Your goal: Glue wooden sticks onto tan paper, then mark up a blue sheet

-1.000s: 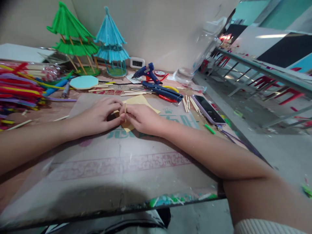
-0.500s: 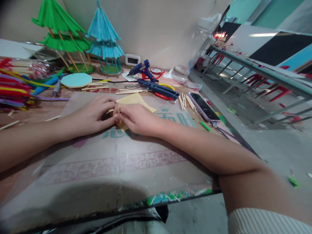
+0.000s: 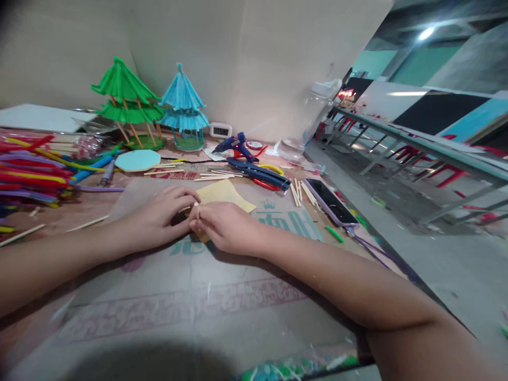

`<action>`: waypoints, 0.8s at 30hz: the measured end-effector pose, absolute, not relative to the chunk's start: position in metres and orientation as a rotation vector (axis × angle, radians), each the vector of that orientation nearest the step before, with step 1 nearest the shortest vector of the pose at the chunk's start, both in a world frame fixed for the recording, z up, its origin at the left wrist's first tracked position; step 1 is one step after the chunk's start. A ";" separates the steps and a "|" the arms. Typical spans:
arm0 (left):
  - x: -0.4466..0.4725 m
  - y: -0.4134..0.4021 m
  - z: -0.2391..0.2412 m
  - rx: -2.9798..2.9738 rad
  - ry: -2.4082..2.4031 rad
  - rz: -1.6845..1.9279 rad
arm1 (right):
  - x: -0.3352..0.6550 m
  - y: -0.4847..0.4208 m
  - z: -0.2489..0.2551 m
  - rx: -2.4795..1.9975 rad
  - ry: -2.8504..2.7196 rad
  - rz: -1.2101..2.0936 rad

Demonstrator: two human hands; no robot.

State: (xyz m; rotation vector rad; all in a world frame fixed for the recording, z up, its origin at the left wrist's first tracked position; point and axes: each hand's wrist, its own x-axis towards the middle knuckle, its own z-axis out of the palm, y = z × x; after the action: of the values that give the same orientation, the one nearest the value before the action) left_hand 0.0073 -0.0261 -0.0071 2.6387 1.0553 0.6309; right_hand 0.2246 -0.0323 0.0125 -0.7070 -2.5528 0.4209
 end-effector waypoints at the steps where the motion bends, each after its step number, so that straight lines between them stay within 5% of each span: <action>1: 0.007 -0.026 -0.007 2.636 1.056 0.642 | 0.225 -0.032 0.012 -0.708 -2.551 0.417; 17: 0.008 -0.028 -0.007 2.606 1.082 0.649 | 0.228 -0.031 0.015 -0.918 -2.431 0.535; 24: 0.008 -0.029 -0.008 2.579 1.072 0.741 | 0.228 -0.017 0.013 -0.824 -1.466 1.559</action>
State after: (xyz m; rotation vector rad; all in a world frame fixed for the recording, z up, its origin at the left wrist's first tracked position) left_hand 0.0076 -0.0286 -0.0080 2.5785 1.0719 0.7406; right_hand 0.2279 -0.0174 0.0131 -0.8244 -1.4659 1.5595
